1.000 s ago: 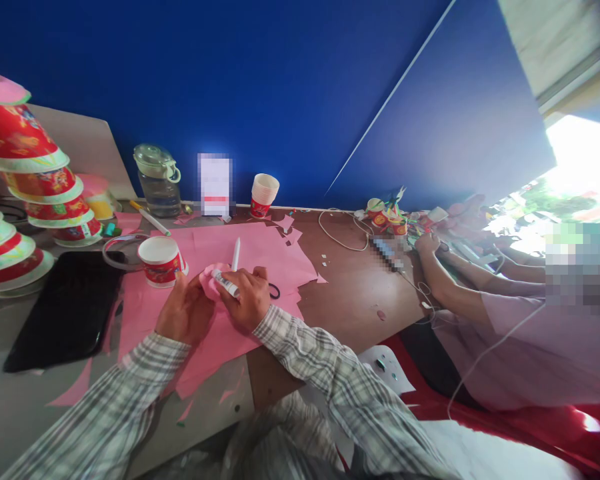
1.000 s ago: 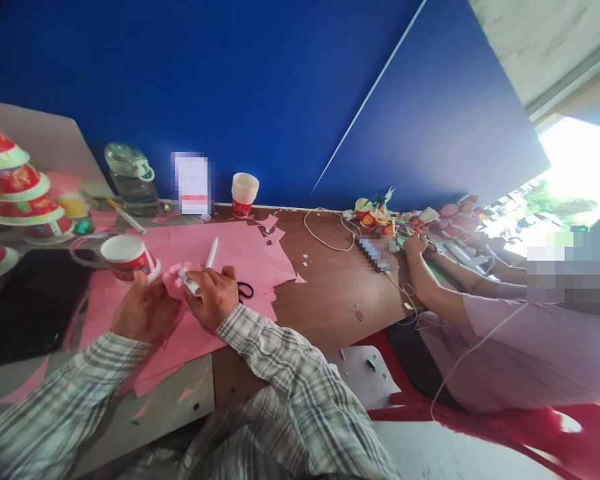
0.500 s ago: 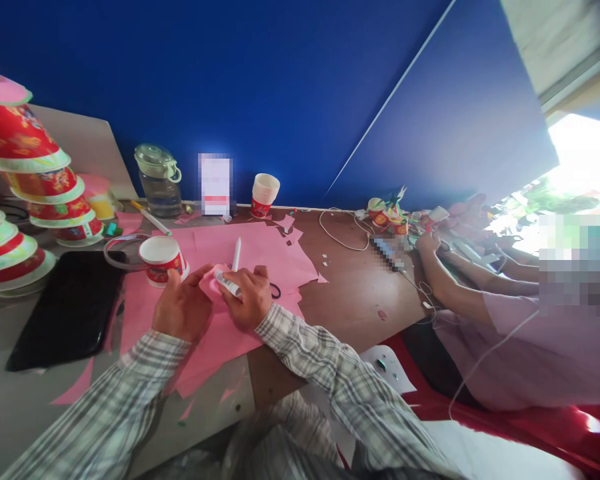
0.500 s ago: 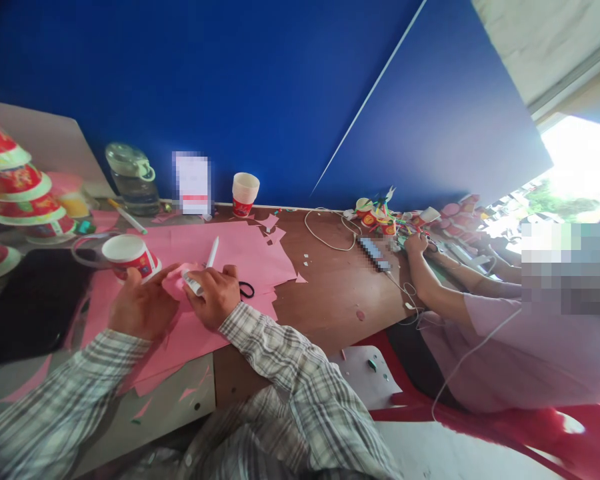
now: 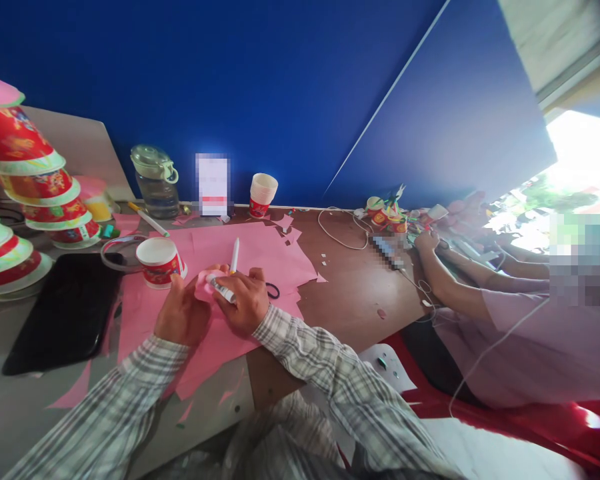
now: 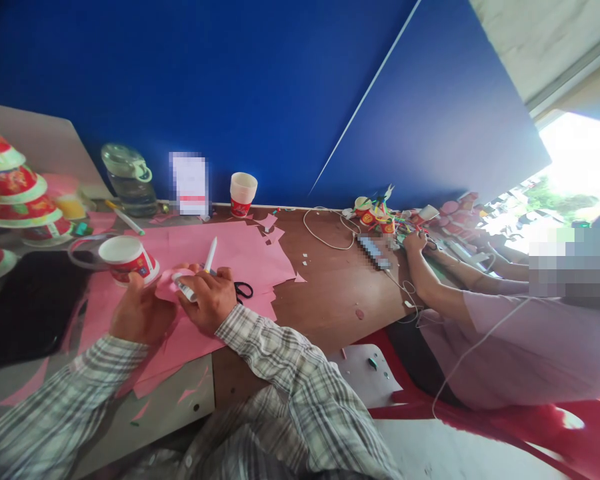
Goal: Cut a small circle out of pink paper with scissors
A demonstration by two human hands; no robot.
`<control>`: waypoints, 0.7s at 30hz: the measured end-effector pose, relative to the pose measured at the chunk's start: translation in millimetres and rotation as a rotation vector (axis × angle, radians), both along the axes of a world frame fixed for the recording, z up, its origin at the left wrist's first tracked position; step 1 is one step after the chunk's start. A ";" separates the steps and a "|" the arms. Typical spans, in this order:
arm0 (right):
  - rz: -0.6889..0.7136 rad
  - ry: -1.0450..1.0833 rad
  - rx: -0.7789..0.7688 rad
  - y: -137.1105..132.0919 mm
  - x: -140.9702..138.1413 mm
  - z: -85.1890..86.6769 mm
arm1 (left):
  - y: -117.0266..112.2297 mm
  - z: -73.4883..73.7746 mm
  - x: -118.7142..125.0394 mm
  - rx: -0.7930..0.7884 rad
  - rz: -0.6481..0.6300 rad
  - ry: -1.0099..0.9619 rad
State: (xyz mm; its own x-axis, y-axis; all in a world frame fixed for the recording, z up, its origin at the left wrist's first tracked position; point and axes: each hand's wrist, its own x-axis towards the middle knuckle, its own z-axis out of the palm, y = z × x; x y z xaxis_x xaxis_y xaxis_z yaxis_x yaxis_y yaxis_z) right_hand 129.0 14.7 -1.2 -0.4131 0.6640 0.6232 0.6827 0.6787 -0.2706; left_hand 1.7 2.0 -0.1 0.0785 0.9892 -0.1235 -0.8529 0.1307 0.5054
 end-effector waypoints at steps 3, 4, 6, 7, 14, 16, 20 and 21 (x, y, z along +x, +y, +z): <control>-0.006 0.012 -0.021 0.0 -0.4 0.7 | -0.3 0.5 -0.4 0.021 -0.002 0.009; -0.009 0.012 -0.026 0.0 -0.4 1.0 | -0.3 1.0 -0.4 0.030 0.000 0.014; -0.013 0.004 -0.038 0.1 0.0 1.3 | -0.2 2.7 -0.6 0.029 0.012 0.030; -0.017 0.002 -0.044 0.3 0.4 1.2 | -0.1 4.0 -0.6 0.020 0.019 0.040; -0.024 -0.026 0.032 0.1 4.7 -1.8 | -1.0 15.6 -3.9 -0.099 0.035 0.060; 0.007 -0.045 0.079 -1.8 5.2 -1.7 | -0.4 15.0 -5.8 -0.133 0.034 0.052; 0.115 -0.104 0.105 -5.9 4.1 0.5 | 2.6 8.0 -8.2 -0.180 -0.029 0.012; 0.127 -0.110 0.106 -6.5 3.6 1.2 | 3.4 6.5 -8.4 -0.180 -0.053 -0.007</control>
State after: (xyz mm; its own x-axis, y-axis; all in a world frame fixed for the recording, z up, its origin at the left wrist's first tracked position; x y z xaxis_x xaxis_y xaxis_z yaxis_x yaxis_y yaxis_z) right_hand 132.6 8.2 0.0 -0.5591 0.5355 0.6329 0.6115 0.7819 -0.1214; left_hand -6.7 5.3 6.4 0.1312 0.9457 -0.2973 -0.8458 0.2632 0.4640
